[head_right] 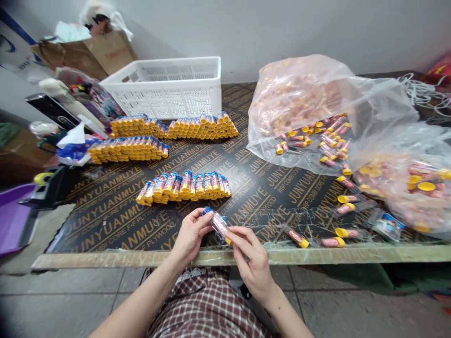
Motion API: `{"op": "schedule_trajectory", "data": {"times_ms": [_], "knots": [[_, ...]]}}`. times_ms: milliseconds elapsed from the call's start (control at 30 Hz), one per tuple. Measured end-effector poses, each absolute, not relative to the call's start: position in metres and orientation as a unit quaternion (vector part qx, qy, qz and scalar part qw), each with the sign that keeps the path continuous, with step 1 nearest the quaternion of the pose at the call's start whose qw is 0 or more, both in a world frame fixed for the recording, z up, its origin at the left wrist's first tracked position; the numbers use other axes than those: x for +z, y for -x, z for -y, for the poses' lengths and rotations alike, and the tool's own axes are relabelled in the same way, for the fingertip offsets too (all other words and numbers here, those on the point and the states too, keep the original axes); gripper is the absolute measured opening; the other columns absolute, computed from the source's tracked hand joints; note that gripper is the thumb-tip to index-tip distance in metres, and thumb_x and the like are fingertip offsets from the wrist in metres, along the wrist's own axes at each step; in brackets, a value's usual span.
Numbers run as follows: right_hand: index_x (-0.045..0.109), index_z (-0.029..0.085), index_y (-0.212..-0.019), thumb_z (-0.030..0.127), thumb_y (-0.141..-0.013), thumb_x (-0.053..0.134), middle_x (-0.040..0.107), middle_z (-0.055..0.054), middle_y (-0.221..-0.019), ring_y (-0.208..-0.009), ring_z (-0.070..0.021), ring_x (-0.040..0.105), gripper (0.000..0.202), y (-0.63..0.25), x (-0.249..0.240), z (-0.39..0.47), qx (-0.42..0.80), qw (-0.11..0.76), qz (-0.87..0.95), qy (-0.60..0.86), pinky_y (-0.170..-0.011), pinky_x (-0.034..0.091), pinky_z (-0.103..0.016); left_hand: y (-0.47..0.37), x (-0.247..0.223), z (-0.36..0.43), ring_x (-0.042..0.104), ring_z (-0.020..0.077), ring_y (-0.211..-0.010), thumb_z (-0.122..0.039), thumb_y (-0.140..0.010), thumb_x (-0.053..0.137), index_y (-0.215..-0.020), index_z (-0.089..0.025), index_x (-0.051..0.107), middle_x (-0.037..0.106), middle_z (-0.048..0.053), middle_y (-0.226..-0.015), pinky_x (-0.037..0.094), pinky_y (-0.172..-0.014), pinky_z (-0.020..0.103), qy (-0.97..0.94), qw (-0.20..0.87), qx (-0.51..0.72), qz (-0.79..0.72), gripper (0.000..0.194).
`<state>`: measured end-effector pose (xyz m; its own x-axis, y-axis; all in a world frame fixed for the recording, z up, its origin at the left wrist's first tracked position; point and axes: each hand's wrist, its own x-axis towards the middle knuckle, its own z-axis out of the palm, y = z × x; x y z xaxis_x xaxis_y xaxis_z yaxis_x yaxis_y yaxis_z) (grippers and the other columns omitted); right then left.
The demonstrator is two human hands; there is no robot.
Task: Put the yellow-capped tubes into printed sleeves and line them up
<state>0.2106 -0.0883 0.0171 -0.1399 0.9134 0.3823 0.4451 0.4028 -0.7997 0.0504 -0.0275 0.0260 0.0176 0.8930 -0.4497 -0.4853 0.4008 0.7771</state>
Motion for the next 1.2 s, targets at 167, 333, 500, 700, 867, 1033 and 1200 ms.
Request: {"op": "schedule_trajectory", "data": {"times_ms": [167, 333, 500, 700, 867, 1033, 1200], "knots": [[0.042, 0.031, -0.134, 0.009, -0.080, 0.051, 0.053, -0.008, -0.114, -0.103, -0.0211, 0.057, 0.060, -0.214, 0.012, 0.085, 0.241, 0.433, 0.717, 0.490, -0.087, 0.053, -0.038, -0.050, 0.036, 0.034, 0.063, 0.0118, -0.062, -0.027, -0.050, 0.086, -0.090, -0.014, 0.063, 0.069, 0.003, -0.073, 0.050, -0.063, 0.024, -0.200, 0.737, 0.446, -0.467, 0.047], [0.024, 0.029, -0.142, 0.010, -0.068, 0.053, 0.029, -0.010, -0.145, -0.129, -0.0298, 0.039, 0.082, -0.215, 0.015, 0.082, 0.258, 0.421, 0.739, 0.459, -0.099, 0.043, -0.050, -0.055, 0.038, 0.043, 0.060, 0.0095, -0.057, -0.030, -0.048, 0.086, -0.077, -0.009, 0.067, 0.068, 0.004, -0.069, 0.047, -0.059, 0.021, -0.232, 0.780, 0.356, -0.459, 0.041], [0.026, 0.025, -0.141, 0.008, -0.061, 0.050, 0.034, -0.009, -0.144, -0.134, -0.0293, 0.032, 0.085, -0.216, 0.017, 0.082, 0.324, 0.402, 0.744, 0.424, -0.107, 0.036, -0.050, -0.058, 0.038, 0.049, 0.059, 0.0081, -0.056, -0.029, -0.050, 0.086, -0.074, -0.011, 0.067, 0.066, 0.002, -0.067, 0.047, -0.059, 0.020, -0.238, 0.789, 0.334, -0.457, 0.035], [0.029, 0.024, -0.139, 0.006, -0.059, 0.049, 0.044, -0.010, -0.136, -0.125, -0.0270, 0.046, 0.084, -0.214, 0.011, 0.084, 0.341, 0.432, 0.722, 0.420, -0.102, 0.043, -0.044, -0.057, 0.036, 0.051, 0.059, 0.0085, -0.057, -0.029, -0.049, 0.086, -0.076, -0.011, 0.067, 0.066, 0.002, -0.067, 0.046, -0.059, 0.020, -0.241, 0.792, 0.321, -0.460, 0.037], [0.025, 0.024, -0.141, 0.006, -0.058, 0.049, 0.043, -0.010, -0.136, -0.124, -0.0274, 0.047, 0.088, -0.213, 0.009, 0.085, 0.350, 0.447, 0.713, 0.411, -0.101, 0.045, -0.044, -0.058, 0.039, 0.053, 0.058, 0.0080, -0.057, -0.029, -0.049, 0.086, -0.077, -0.011, 0.067, 0.065, 0.002, -0.067, 0.045, -0.058, 0.019, -0.240, 0.790, 0.323, -0.463, 0.039], [0.024, 0.024, -0.141, 0.005, -0.058, 0.050, 0.043, -0.011, -0.136, -0.124, -0.0274, 0.047, 0.088, -0.212, 0.009, 0.085, 0.344, 0.449, 0.714, 0.412, -0.101, 0.045, -0.044, -0.058, 0.041, 0.053, 0.058, 0.0081, -0.056, -0.030, -0.048, 0.086, -0.079, -0.010, 0.067, 0.065, 0.002, -0.067, 0.044, -0.057, 0.019, -0.239, 0.789, 0.325, -0.464, 0.041], [0.026, 0.024, -0.141, 0.004, -0.057, 0.051, 0.044, -0.010, -0.136, -0.123, -0.0279, 0.048, 0.089, -0.211, 0.007, 0.084, 0.347, 0.462, 0.709, 0.405, -0.101, 0.045, -0.044, -0.057, 0.041, 0.052, 0.059, 0.0085, -0.057, -0.030, -0.048, 0.086, -0.077, -0.010, 0.066, 0.066, 0.002, -0.068, 0.045, -0.059, 0.020, -0.232, 0.791, 0.332, -0.459, 0.041]]}}
